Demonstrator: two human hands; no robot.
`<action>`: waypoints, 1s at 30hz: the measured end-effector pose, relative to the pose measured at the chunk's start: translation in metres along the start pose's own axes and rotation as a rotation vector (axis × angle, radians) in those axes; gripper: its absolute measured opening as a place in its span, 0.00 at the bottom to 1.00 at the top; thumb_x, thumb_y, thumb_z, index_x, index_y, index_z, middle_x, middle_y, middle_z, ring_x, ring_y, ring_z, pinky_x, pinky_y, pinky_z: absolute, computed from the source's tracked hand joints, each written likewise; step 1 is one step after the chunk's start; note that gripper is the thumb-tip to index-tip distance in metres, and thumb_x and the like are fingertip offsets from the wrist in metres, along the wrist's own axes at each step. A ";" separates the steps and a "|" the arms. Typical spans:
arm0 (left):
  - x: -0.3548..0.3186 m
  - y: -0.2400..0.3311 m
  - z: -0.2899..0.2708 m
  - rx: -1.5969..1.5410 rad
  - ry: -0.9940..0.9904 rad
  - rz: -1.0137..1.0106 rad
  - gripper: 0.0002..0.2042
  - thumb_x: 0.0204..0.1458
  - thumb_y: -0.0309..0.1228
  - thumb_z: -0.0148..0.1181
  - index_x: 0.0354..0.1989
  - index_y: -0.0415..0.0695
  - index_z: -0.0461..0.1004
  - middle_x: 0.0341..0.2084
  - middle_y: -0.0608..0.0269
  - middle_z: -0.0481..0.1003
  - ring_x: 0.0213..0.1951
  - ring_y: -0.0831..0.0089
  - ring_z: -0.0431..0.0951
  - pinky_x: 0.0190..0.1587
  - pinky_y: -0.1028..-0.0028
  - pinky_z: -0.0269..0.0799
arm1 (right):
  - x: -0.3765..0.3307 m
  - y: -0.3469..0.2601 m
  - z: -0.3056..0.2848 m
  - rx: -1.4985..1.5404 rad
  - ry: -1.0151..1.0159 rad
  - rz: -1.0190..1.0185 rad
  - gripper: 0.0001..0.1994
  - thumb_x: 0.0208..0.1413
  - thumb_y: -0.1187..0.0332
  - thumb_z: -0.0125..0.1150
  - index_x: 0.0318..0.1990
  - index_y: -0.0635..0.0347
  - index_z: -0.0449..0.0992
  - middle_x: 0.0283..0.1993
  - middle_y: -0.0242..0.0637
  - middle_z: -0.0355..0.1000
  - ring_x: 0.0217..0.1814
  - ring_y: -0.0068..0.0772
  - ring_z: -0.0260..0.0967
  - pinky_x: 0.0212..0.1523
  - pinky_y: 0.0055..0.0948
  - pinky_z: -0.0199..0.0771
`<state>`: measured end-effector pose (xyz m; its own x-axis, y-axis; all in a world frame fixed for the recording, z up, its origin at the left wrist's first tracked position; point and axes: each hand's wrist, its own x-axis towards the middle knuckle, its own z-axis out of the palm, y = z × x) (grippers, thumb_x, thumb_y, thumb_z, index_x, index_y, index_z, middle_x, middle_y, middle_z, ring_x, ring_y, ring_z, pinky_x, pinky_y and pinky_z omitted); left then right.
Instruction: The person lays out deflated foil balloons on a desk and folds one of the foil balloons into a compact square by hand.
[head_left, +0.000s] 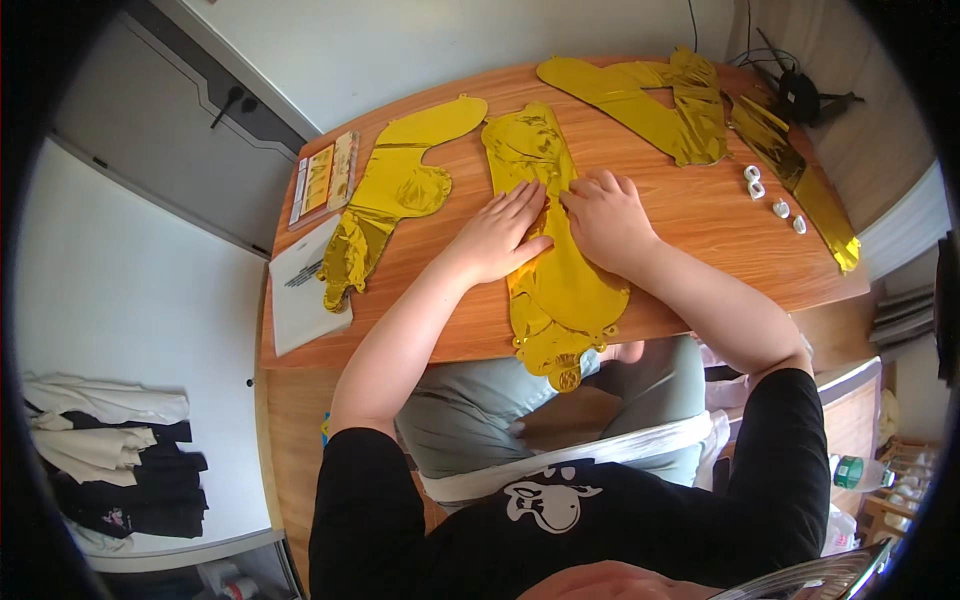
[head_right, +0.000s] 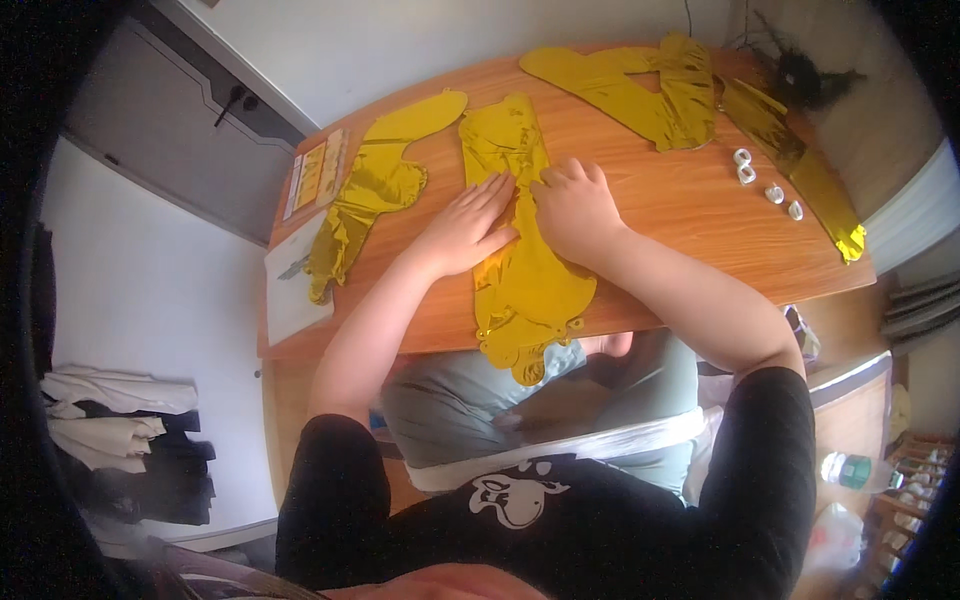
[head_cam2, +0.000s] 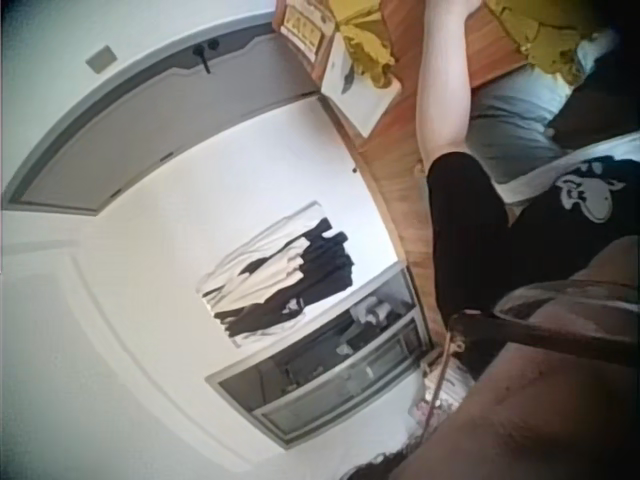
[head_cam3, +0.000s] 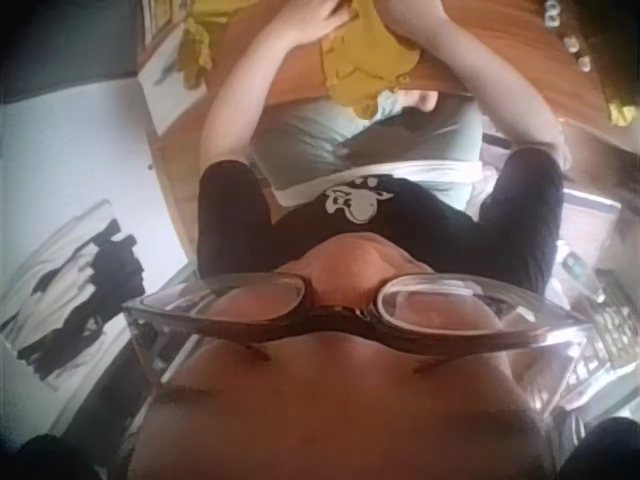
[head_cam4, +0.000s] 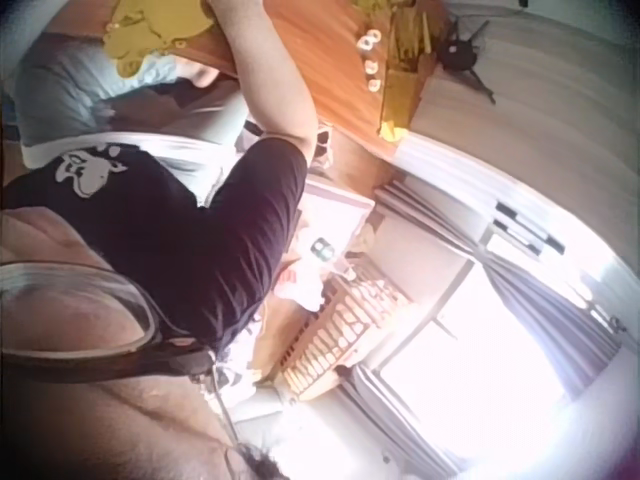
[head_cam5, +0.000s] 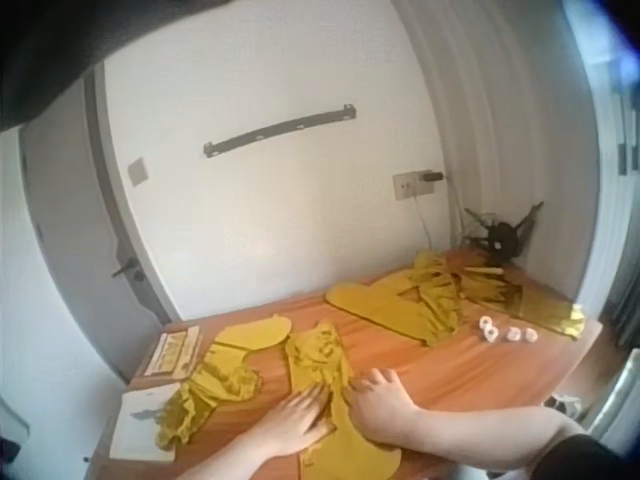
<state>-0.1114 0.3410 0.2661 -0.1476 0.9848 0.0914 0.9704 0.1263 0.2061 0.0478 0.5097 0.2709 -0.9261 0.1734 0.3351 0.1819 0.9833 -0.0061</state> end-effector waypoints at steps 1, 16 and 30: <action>0.000 -0.001 0.002 -0.009 0.024 0.008 0.39 0.67 0.55 0.47 0.75 0.35 0.52 0.76 0.44 0.51 0.77 0.52 0.49 0.77 0.56 0.46 | 0.000 -0.001 0.000 0.047 -0.001 0.001 0.17 0.60 0.66 0.57 0.54 0.55 0.81 0.59 0.37 0.74 0.68 0.43 0.63 0.65 0.48 0.63; 0.002 0.000 0.000 0.048 0.019 0.040 0.51 0.53 0.65 0.60 0.76 0.40 0.53 0.76 0.50 0.54 0.77 0.52 0.51 0.76 0.51 0.50 | 0.007 0.008 -0.012 0.528 -0.024 0.074 0.17 0.61 0.68 0.56 0.56 0.60 0.78 0.52 0.43 0.76 0.55 0.53 0.74 0.54 0.44 0.75; 0.001 -0.007 0.012 0.077 0.017 0.044 0.58 0.49 0.78 0.49 0.77 0.41 0.48 0.77 0.53 0.51 0.79 0.57 0.46 0.78 0.53 0.44 | -0.058 0.026 -0.064 0.762 -0.394 -0.175 0.24 0.49 0.89 0.55 0.54 0.62 0.80 0.65 0.47 0.72 0.66 0.52 0.70 0.64 0.40 0.73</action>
<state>-0.1157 0.3427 0.2533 -0.1071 0.9875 0.1156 0.9878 0.0925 0.1255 0.1272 0.5220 0.3120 -0.9925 -0.1152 0.0408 -0.1133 0.7426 -0.6601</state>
